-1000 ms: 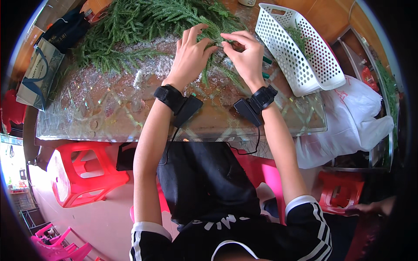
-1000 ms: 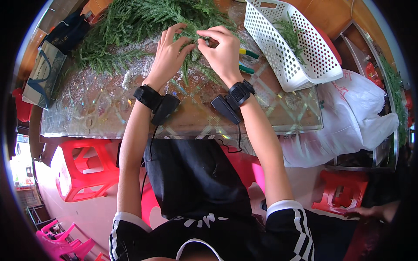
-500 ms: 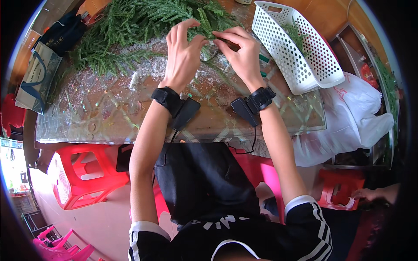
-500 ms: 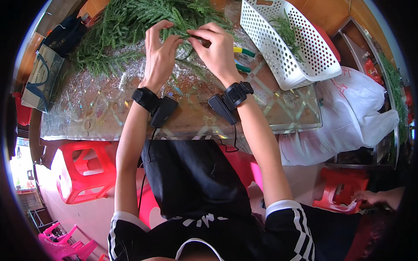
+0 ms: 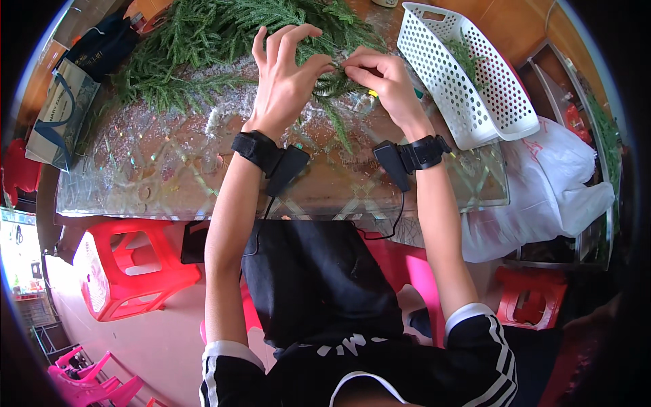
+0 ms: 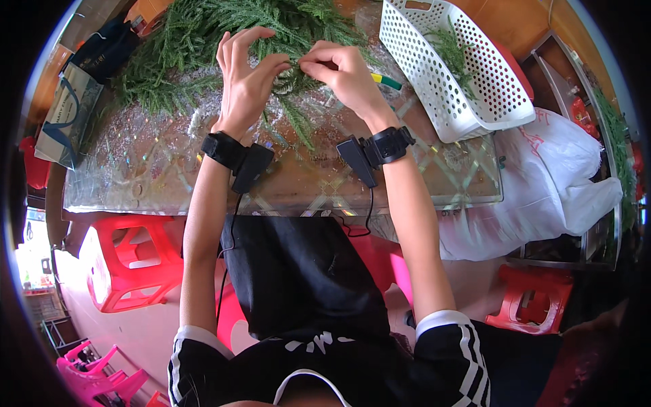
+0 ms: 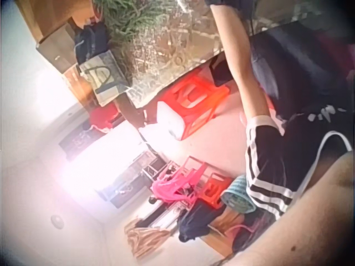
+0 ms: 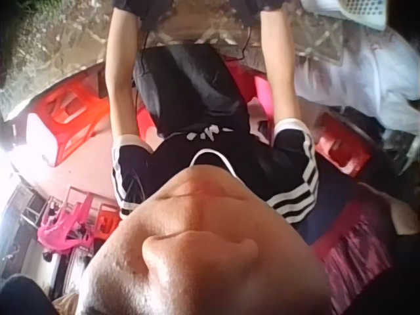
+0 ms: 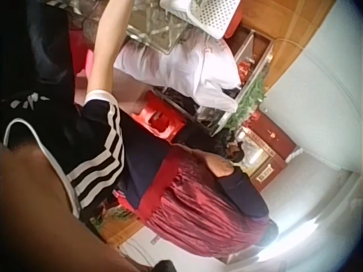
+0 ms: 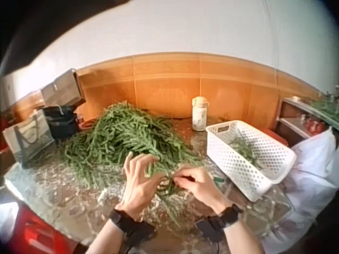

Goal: Trimming and sorting green plant stems into a plastic basket.

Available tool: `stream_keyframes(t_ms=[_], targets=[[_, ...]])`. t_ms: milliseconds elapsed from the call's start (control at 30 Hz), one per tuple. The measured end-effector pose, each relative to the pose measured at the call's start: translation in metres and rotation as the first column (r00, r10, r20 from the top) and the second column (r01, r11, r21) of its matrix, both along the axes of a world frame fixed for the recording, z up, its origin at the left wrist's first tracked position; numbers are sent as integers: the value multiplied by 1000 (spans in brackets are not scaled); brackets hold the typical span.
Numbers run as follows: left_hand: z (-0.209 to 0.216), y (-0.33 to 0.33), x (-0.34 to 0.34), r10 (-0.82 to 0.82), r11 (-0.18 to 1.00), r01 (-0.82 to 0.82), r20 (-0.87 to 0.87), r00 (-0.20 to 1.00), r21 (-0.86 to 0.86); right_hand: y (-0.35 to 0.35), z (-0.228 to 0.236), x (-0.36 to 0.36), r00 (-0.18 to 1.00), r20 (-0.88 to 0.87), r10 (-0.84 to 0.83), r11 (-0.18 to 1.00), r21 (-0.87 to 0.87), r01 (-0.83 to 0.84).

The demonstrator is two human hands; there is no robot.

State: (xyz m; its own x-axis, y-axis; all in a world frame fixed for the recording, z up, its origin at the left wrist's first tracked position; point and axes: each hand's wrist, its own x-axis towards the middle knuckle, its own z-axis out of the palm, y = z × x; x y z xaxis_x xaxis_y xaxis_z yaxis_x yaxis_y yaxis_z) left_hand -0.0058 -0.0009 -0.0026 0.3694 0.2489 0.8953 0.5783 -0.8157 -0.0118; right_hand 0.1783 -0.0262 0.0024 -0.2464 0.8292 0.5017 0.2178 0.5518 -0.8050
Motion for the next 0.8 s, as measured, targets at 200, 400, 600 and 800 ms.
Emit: stream_keyframes(t_ms=[200,400,600,800], targets=[[-3,7,-2,-53,998,51,48,997,40,-7,-3,-9,923,-384,35,933,-319,-168],[3,-2,-3,-35,998,35,-8,999,55,-8,-6,-3,781,-615,103,787,-430,-442],[4,-1,-4,-4,990,11,-51,999,138,-13,3,-8,938,-347,24,891,-418,-177],[5,-5,-1,35,987,-10,-152,988,160,0,-5,-1,993,-48,111,968,-223,-119]])
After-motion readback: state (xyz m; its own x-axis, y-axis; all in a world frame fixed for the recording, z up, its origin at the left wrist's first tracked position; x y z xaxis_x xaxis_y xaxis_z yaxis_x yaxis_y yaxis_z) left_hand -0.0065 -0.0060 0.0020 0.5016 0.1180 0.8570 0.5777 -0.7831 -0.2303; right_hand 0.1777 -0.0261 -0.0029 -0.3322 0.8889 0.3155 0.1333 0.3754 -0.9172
